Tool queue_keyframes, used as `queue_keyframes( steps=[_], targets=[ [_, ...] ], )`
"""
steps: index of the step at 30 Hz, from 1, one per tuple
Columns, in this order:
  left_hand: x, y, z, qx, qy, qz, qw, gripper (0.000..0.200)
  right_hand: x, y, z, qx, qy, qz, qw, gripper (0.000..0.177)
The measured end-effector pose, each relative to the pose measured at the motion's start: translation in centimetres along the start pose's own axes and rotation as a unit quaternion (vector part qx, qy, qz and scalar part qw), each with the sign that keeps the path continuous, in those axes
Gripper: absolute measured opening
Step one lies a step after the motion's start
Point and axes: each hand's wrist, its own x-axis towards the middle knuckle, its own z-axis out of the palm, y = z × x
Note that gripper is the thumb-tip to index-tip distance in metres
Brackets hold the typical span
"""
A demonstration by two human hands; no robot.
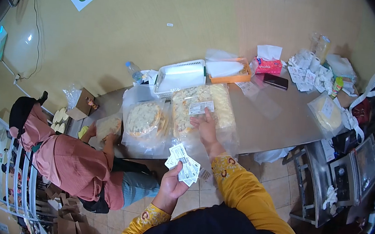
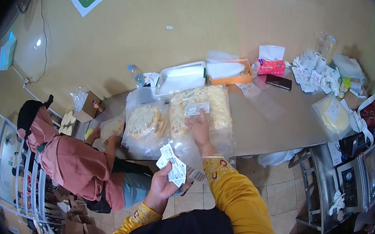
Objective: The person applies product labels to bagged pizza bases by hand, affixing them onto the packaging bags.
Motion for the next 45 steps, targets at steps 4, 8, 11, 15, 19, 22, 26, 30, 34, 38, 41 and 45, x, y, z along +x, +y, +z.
queue_keyframes(
  steps=[4,8,11,15,19,22,26,30,34,38,41,45],
  targets=[
    [0.3,0.2,0.1,0.011,-0.012,-0.008,1.000,0.031,2.7,0.0,0.3,0.026,-0.002,0.008,1.000,0.066],
    [0.5,-0.1,0.2,0.017,0.018,-0.005,1.000,0.035,5.4,0.3,-0.5,-0.039,-0.055,0.034,0.997,0.067],
    [0.6,0.0,-0.3,0.009,-0.003,-0.013,1.000,0.034,4.1,-1.0,0.7,-0.042,-0.027,0.020,0.999,0.066],
    [0.5,-0.2,0.2,0.006,-0.009,-0.003,1.000,0.033,3.2,0.8,-0.1,-0.039,-0.030,-0.042,0.998,0.061],
    [0.4,-0.3,-0.3,0.026,0.010,0.012,1.000,0.034,-0.4,1.6,-0.8,-0.124,-0.015,-0.068,0.990,0.059],
    [-0.2,-0.8,-1.2,0.049,0.025,0.007,0.998,0.036,-7.0,0.2,-3.1,-0.302,-0.073,-0.128,0.942,0.059],
    [-1.8,-1.9,-5.3,0.063,0.066,-0.050,0.995,0.036,-15.4,-1.3,-9.0,-0.349,-0.084,-0.039,0.932,0.053],
    [-3.4,-3.0,-8.4,0.068,0.151,-0.083,0.983,0.034,-19.1,-6.4,-14.5,-0.509,-0.171,0.218,0.815,0.022],
    [-4.0,-2.2,-11.4,0.044,0.143,-0.056,0.987,0.034,-15.5,-11.7,-18.3,-0.471,-0.045,0.120,0.873,0.011],
    [-4.5,-0.9,-9.7,0.051,0.131,0.010,0.990,0.037,-9.4,-13.8,-15.2,-0.435,0.086,0.038,0.895,0.027],
    [-4.5,-0.6,-9.6,0.068,0.127,0.034,0.989,0.037,-6.1,-12.1,-12.7,-0.490,0.063,0.130,0.860,0.038],
    [-5.0,-1.3,-8.8,0.073,0.132,0.044,0.988,0.037,-3.0,-10.1,-13.4,-0.470,0.044,0.197,0.859,0.037]
  ],
)
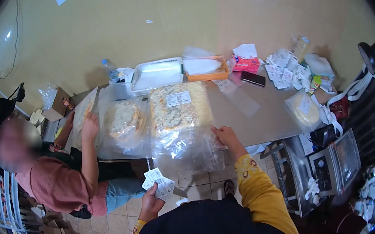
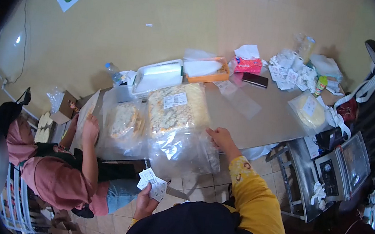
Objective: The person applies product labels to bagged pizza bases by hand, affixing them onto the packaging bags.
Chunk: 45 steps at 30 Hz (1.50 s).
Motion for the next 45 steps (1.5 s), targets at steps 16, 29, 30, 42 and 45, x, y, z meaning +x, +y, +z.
queue_keyframes(
  steps=[16,29,30,42,45],
  targets=[
    [0.2,-7.9,11.0,0.028,-0.005,-0.054,0.998,0.042,4.0,-0.9,-12.4,0.657,-0.252,-0.123,0.700,0.041],
    [6.2,-16.9,22.7,0.040,0.026,-0.136,0.990,0.044,3.9,14.7,-32.9,0.665,-0.034,-0.152,0.730,0.022],
    [6.5,-17.1,22.9,0.045,0.022,-0.139,0.989,0.044,2.5,15.1,-33.5,0.676,-0.022,-0.136,0.724,0.021],
    [10.8,-17.3,24.0,0.039,-0.018,-0.092,0.995,0.043,-1.0,17.9,-39.6,0.055,0.336,-0.064,0.938,0.015],
    [11.0,-16.3,24.4,0.024,-0.077,-0.097,0.992,0.045,-4.2,11.7,-38.2,-0.079,0.391,-0.197,0.896,0.014]
  ],
)
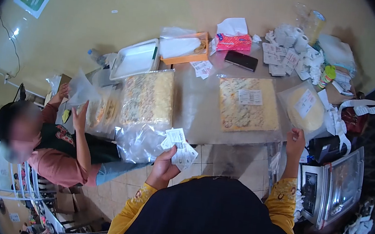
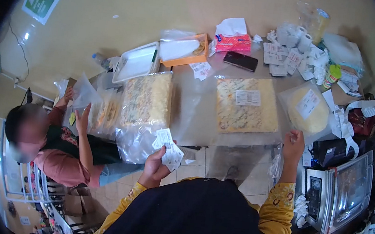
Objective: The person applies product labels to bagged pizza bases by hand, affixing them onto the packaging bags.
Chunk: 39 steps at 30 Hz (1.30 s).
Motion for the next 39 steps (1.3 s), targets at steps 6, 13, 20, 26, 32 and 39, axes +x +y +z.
queue_keyframes(
  steps=[6,13,20,26,32,39],
  targets=[
    [-1.6,0.7,1.2,0.048,-0.008,0.017,0.999,0.041,-7.0,-13.5,5.9,0.208,-0.301,-0.019,0.931,0.012],
    [-6.5,2.6,-1.3,0.010,-0.066,0.035,0.997,0.045,-18.4,-21.1,13.6,0.280,-0.453,-0.035,0.846,0.024],
    [-13.0,5.6,-8.9,-0.126,-0.079,0.012,0.989,0.048,-25.9,-26.7,16.2,0.281,-0.535,-0.122,0.788,0.019],
    [-18.6,7.9,-11.5,-0.171,-0.155,0.040,0.972,0.048,-31.2,-29.1,18.9,0.362,-0.593,-0.088,0.714,0.019],
    [-22.0,8.6,-16.6,-0.225,-0.181,0.059,0.956,0.041,-33.2,-31.4,19.1,0.322,-0.627,-0.106,0.701,0.018],
    [-23.0,9.3,-18.0,-0.255,-0.178,0.086,0.946,0.040,-34.3,-31.4,20.1,0.327,-0.634,-0.068,0.697,0.012]
  ],
)
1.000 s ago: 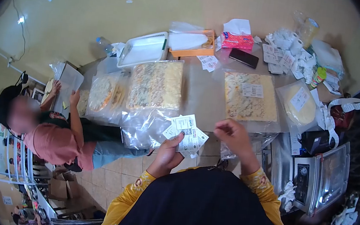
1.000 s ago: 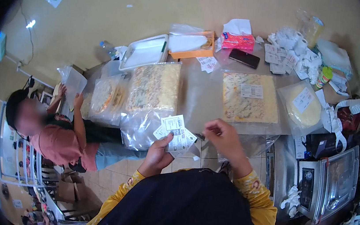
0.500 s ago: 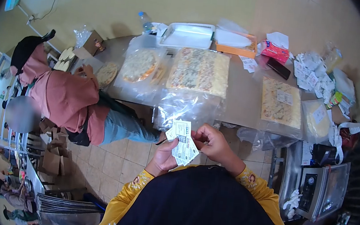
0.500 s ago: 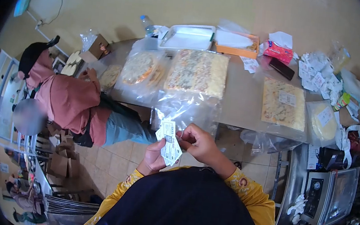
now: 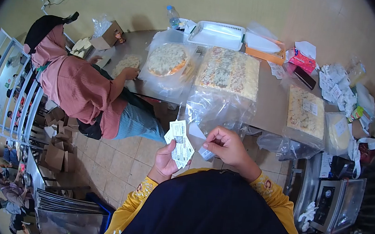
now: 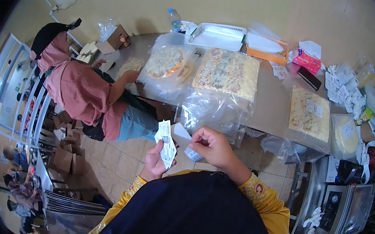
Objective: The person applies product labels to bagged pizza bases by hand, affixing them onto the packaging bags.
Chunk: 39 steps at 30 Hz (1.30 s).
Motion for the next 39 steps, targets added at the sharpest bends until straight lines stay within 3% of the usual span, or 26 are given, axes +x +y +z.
queue_keyframes(
  steps=[8,11,17,21,23,26,29,32,35,39],
  targets=[
    [0.6,-1.6,0.3,0.033,0.054,-0.010,0.998,0.043,0.3,0.5,-1.6,0.001,0.067,0.006,0.998,0.011],
    [1.2,-2.4,-0.3,0.073,0.113,-0.027,0.991,0.060,0.2,0.3,-2.6,-0.007,0.095,0.010,0.995,0.010],
    [2.0,-4.4,0.3,0.040,0.050,-0.044,0.997,0.061,-0.1,-0.6,-5.0,-0.075,0.129,-0.018,0.989,0.010],
    [2.9,-4.9,0.6,0.062,0.039,-0.009,0.997,0.056,-0.4,-0.2,-6.1,-0.116,0.075,0.041,0.990,0.010],
    [3.5,-5.1,0.8,0.113,0.087,-0.003,0.990,0.051,-0.6,-0.2,-6.1,-0.117,0.049,0.058,0.990,0.009],
    [4.7,-5.6,0.8,0.162,0.110,-0.015,0.981,0.049,-0.5,1.6,-6.3,-0.052,0.028,0.019,0.998,0.008],
    [5.6,-6.8,1.8,0.183,0.131,-0.011,0.974,0.048,-0.6,1.4,-7.0,-0.137,0.023,0.052,0.989,0.008],
    [5.5,-6.7,1.3,0.152,0.138,-0.012,0.979,0.047,-0.9,0.8,-7.4,-0.030,0.005,0.075,0.997,0.013],
    [5.3,-6.4,1.0,0.130,0.141,-0.009,0.981,0.047,-1.1,1.6,-7.8,-0.025,-0.038,0.057,0.997,0.013],
    [4.8,-6.0,0.8,0.113,0.123,-0.017,0.986,0.048,-1.1,1.0,-7.2,-0.108,-0.021,0.043,0.993,0.018]
  ],
)
